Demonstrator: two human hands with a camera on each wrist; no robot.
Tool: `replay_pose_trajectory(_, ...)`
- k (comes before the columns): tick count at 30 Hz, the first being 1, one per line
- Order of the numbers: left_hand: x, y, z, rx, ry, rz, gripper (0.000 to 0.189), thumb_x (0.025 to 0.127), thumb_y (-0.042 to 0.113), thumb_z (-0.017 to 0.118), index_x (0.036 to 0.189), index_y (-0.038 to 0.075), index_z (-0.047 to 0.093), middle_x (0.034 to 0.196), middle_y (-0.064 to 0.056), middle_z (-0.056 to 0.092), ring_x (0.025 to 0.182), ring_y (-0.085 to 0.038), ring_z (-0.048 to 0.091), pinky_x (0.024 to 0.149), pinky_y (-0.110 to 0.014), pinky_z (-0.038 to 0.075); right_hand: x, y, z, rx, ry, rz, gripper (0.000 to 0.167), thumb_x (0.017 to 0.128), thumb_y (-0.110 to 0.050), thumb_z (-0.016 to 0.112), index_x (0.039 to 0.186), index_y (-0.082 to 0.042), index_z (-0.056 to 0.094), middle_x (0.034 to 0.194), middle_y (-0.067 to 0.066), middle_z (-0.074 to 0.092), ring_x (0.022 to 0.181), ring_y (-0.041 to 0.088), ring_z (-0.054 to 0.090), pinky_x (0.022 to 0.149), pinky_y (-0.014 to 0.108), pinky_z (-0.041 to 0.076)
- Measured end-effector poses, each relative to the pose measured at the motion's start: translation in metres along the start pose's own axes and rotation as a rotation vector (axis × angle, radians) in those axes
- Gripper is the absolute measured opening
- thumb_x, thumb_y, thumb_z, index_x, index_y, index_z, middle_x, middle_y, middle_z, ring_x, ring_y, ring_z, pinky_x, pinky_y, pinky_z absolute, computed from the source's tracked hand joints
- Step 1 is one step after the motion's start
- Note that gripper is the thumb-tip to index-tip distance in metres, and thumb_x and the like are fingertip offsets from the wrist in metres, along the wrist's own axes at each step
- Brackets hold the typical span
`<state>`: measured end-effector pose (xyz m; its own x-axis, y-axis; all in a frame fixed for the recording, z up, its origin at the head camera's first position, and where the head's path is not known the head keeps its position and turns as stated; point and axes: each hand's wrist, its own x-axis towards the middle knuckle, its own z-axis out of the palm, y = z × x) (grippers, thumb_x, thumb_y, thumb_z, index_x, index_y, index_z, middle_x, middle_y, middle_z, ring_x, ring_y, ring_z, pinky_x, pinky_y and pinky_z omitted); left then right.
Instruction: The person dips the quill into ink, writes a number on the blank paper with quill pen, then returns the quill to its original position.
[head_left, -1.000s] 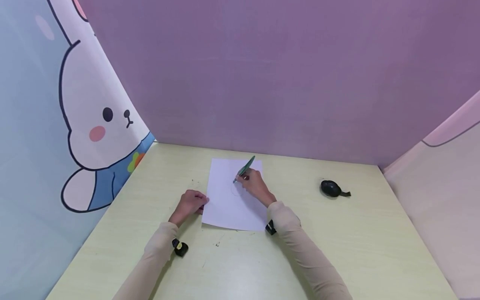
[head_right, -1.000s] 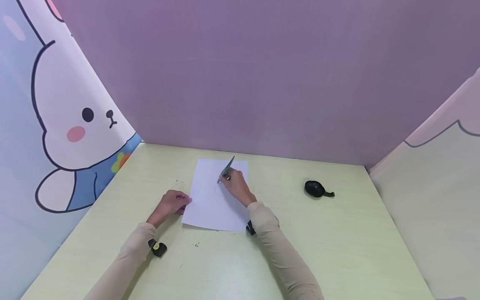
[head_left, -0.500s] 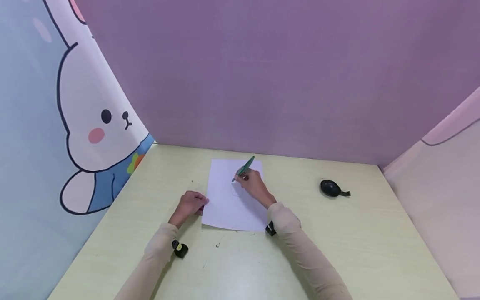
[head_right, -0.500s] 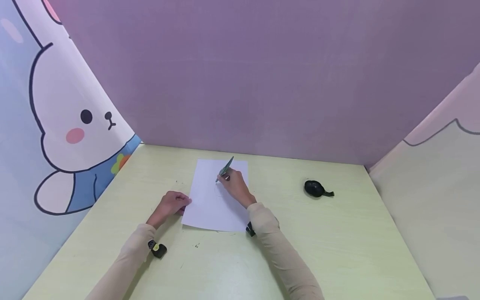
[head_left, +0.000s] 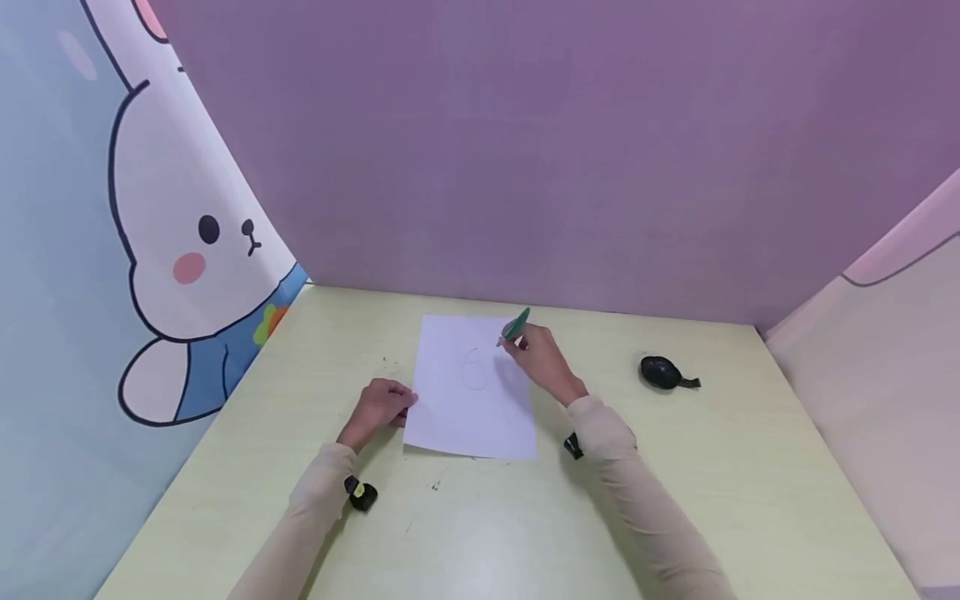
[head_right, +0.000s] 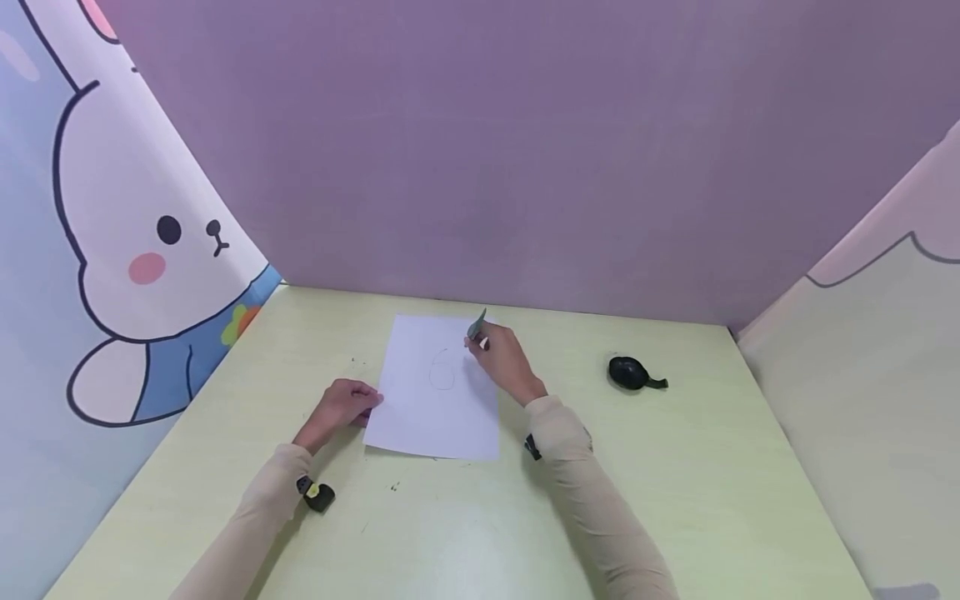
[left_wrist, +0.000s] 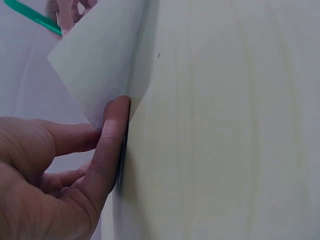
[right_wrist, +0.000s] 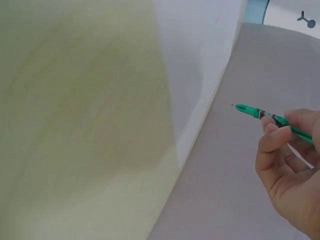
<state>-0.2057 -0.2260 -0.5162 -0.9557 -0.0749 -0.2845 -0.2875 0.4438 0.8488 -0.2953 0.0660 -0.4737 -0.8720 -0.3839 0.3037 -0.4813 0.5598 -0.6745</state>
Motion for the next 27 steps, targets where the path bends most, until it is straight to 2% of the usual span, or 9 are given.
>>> replay_pose_trajectory(4, 0.0, 0.0, 0.001, 0.005, -0.003, 0.002, 0.022, 0.1, 0.009, 0.065, 0.109, -0.009, 0.072, 0.091, -0.016, 0.073, 0.072, -0.016, 0.07, 0.065, -0.028, 0.063, -0.008, 0.007, -0.013, -0.044, -0.003, -0.028, 0.014, 0.099, -0.003, 0.069, 0.112, 0.0, 0.075, 0.103, 0.013, 0.078, 0.065, 0.014, 0.056, 0.052, 0.023, 0.043)
replay_pose_trajectory(7, -0.001, 0.001, 0.002, 0.007, -0.003, 0.008, 0.022, 0.1, 0.009, 0.065, 0.109, -0.009, 0.072, 0.092, -0.016, 0.073, 0.073, -0.016, 0.07, 0.066, -0.028, 0.063, -0.013, 0.014, -0.021, -0.075, 0.007, -0.051, 0.015, 0.099, -0.003, 0.07, 0.113, 0.001, 0.075, 0.104, 0.013, 0.077, 0.06, 0.01, 0.047, 0.049, 0.021, 0.037)
replay_pose_trajectory(12, -0.001, 0.001, 0.002, 0.004, 0.0, 0.004, 0.023, 0.1, 0.009, 0.065, 0.111, -0.01, 0.071, 0.094, -0.018, 0.073, 0.075, -0.017, 0.07, 0.066, -0.028, 0.063, -0.02, 0.022, -0.033, -0.126, 0.003, -0.054, 0.013, 0.102, -0.008, 0.068, 0.107, 0.001, 0.075, 0.099, 0.01, 0.076, 0.056, 0.009, 0.043, 0.048, 0.021, 0.033)
replay_pose_trajectory(16, -0.002, 0.0, 0.002, 0.007, -0.006, 0.009, 0.023, 0.101, 0.01, 0.065, 0.111, -0.01, 0.071, 0.094, -0.017, 0.072, 0.076, -0.018, 0.07, 0.066, -0.029, 0.063, -0.026, 0.028, -0.043, -0.153, 0.008, -0.066, 0.014, 0.101, -0.008, 0.07, 0.112, -0.001, 0.075, 0.095, 0.007, 0.075, 0.062, 0.011, 0.054, 0.052, 0.022, 0.042)
replay_pose_trajectory(20, -0.002, -0.001, 0.001, -0.002, -0.007, 0.014, 0.021, 0.1, 0.008, 0.065, 0.109, -0.01, 0.072, 0.092, -0.016, 0.071, 0.076, -0.017, 0.068, 0.065, -0.028, 0.063, -0.031, 0.037, -0.052, -0.175, 0.021, -0.099, 0.022, 0.098, -0.004, 0.072, 0.12, -0.002, 0.075, 0.099, 0.009, 0.077, 0.074, 0.015, 0.067, 0.061, 0.025, 0.053)
replay_pose_trajectory(23, -0.001, -0.001, 0.0, -0.009, -0.008, 0.015, 0.021, 0.1, 0.008, 0.065, 0.109, -0.01, 0.072, 0.091, -0.015, 0.071, 0.075, -0.016, 0.068, 0.065, -0.027, 0.063, -0.036, 0.043, -0.059, -0.195, 0.041, -0.123, 0.022, 0.097, -0.002, 0.072, 0.119, -0.001, 0.075, 0.101, 0.011, 0.077, 0.078, 0.018, 0.069, 0.064, 0.028, 0.055)
replay_pose_trajectory(27, -0.001, 0.0, 0.001, -0.002, -0.013, 0.017, 0.021, 0.1, 0.008, 0.066, 0.109, -0.01, 0.071, 0.091, -0.015, 0.071, 0.075, -0.017, 0.068, 0.064, -0.027, 0.062, -0.042, 0.047, -0.066, -0.217, 0.064, -0.14, 0.02, 0.097, -0.003, 0.072, 0.117, -0.002, 0.075, 0.097, 0.01, 0.077, 0.076, 0.02, 0.068, 0.063, 0.03, 0.054)
